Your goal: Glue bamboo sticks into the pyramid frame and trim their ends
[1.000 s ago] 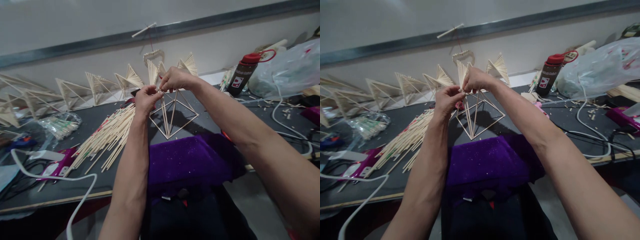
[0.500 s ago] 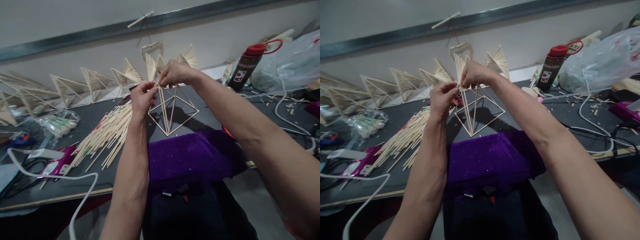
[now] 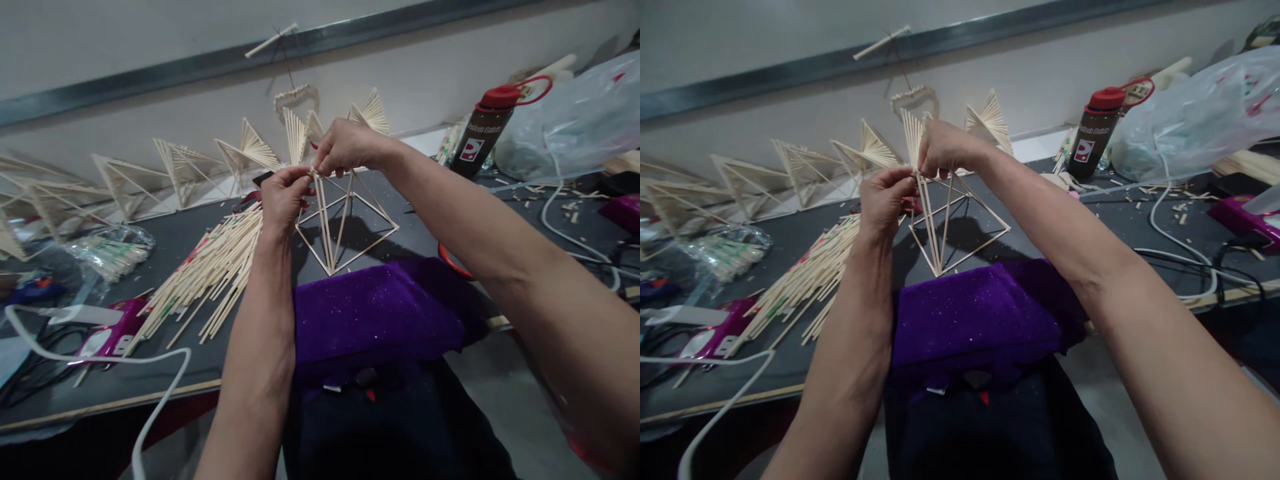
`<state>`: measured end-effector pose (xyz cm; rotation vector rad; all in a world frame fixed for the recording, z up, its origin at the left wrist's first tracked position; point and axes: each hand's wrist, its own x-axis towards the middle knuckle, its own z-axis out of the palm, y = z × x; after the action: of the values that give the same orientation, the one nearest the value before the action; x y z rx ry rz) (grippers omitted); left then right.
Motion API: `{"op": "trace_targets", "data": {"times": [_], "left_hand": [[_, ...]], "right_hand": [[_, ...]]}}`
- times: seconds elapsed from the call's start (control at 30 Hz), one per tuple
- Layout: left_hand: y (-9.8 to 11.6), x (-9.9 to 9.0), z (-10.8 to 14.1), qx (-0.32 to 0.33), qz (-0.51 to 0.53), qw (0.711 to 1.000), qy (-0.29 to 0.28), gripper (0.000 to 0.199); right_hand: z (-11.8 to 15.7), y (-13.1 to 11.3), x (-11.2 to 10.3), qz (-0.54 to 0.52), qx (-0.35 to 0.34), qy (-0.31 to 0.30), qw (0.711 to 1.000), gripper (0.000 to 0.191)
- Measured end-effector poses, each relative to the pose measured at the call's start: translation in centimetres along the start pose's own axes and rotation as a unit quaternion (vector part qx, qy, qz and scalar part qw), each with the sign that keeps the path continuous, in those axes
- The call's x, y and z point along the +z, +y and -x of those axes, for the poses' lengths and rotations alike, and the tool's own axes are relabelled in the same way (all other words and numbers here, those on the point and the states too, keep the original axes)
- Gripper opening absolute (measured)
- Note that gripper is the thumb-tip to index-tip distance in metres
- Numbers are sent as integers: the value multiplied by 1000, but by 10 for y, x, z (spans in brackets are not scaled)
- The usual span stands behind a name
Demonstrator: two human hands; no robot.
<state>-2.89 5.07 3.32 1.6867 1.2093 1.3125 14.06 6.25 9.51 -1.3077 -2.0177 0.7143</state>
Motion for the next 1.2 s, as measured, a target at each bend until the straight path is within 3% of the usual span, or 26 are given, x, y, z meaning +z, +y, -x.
{"op": "trace_targets", "data": {"times": [0.33, 0.7, 0.97, 1.2], "left_hand": [[4, 14, -3, 24, 46, 998, -31, 16], [5, 19, 1, 27, 111, 988, -104, 25], [4, 25, 5, 28, 167, 981, -91, 34], [5, 25, 9, -9, 212, 974, -84, 39]], "right_hand": [[13, 3, -12, 27, 26, 10, 999, 9], [27, 10, -16, 0, 27, 47, 999, 10], [25, 15, -18, -24, 21, 25, 999, 11], [23, 12, -13, -28, 34, 28, 999, 16]]}}
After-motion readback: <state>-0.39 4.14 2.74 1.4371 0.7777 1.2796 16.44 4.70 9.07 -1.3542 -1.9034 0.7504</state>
